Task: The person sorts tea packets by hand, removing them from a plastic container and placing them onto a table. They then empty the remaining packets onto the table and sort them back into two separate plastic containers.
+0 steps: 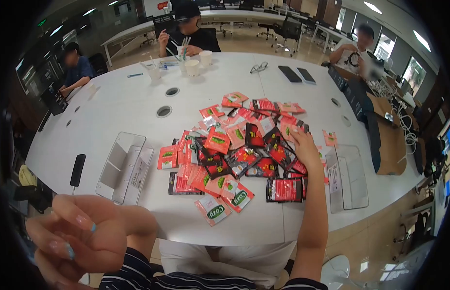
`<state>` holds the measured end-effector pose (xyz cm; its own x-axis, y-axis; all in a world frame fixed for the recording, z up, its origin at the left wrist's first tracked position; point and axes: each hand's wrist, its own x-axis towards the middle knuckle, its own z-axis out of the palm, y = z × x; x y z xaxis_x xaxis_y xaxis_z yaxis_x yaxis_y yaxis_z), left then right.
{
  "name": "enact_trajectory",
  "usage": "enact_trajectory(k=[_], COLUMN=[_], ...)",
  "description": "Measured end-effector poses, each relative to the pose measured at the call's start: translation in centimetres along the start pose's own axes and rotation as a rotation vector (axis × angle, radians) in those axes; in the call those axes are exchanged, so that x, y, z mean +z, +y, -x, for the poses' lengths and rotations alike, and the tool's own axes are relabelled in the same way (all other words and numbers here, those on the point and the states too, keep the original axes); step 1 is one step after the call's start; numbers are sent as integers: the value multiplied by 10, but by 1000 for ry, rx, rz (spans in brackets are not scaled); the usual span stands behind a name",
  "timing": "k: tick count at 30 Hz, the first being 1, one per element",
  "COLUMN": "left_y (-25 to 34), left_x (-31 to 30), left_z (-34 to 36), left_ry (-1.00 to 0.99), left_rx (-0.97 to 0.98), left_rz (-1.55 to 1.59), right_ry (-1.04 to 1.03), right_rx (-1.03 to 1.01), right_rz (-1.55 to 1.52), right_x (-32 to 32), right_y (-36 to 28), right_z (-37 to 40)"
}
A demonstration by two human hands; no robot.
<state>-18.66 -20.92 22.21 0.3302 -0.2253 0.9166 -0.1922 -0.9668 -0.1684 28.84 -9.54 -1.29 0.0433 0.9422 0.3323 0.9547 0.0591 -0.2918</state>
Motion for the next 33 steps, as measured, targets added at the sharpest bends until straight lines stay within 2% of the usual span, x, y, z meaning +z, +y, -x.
enact_trajectory(k=[1, 2, 3, 4, 6, 7, 9, 12, 18, 19, 21, 24, 27, 30, 33], left_y=[-1, -5, -8, -12, -34, -41, -59, -99, -160, -169, -192, -204, -225, -225, -231], left_x=[2, 10, 15, 20, 26, 26, 30, 35, 53, 58, 68, 93, 122, 141, 163], left_z=[3, 15, 15, 15, 3, 1, -3, 6, 54, 69, 116, 138, 189, 204, 229], left_ry=[15, 137, 178, 220, 147, 122, 78, -21, -445, -524, -773, -969, -1016, -921, -704], left_rx=[11, 24, 28, 29, 19, -45, -140, -300, -912, -1009, -1064, -1437, -1446, -1414, -1331], left_rz=[-32, -92, -153, -215, -353, -351, -371, -298, -101, -75, -242, -349, -343, -307, -243], right_ry=[-9, -13, 34, -17, -111, -121, -140, -170, -692, -690, -695, -666, -612, -533, -413], right_rx=[-21, -37, -13, 51, 160, 137, 81, -139, 5, 18, 13, -19, -49, -79, -135], right_rz=[-39, -79, -136, -223, -389, -387, -378, -336, -349, -193, -137, -119, -103, -59, 38], right_x=[-1, -2, -4, -9, -23, -27, -35, -15, 22, 9, 11, 19, 15, 7, 5], right_y=[2, 3, 1, -1, -6, -13, -25, -16, -33, -55, -59, -58, -61, -71, -85], right_z=[0, 0, 1, -2, -19, -29, -56, -101, -167, -163, -170, -169, -156, -137, -111])
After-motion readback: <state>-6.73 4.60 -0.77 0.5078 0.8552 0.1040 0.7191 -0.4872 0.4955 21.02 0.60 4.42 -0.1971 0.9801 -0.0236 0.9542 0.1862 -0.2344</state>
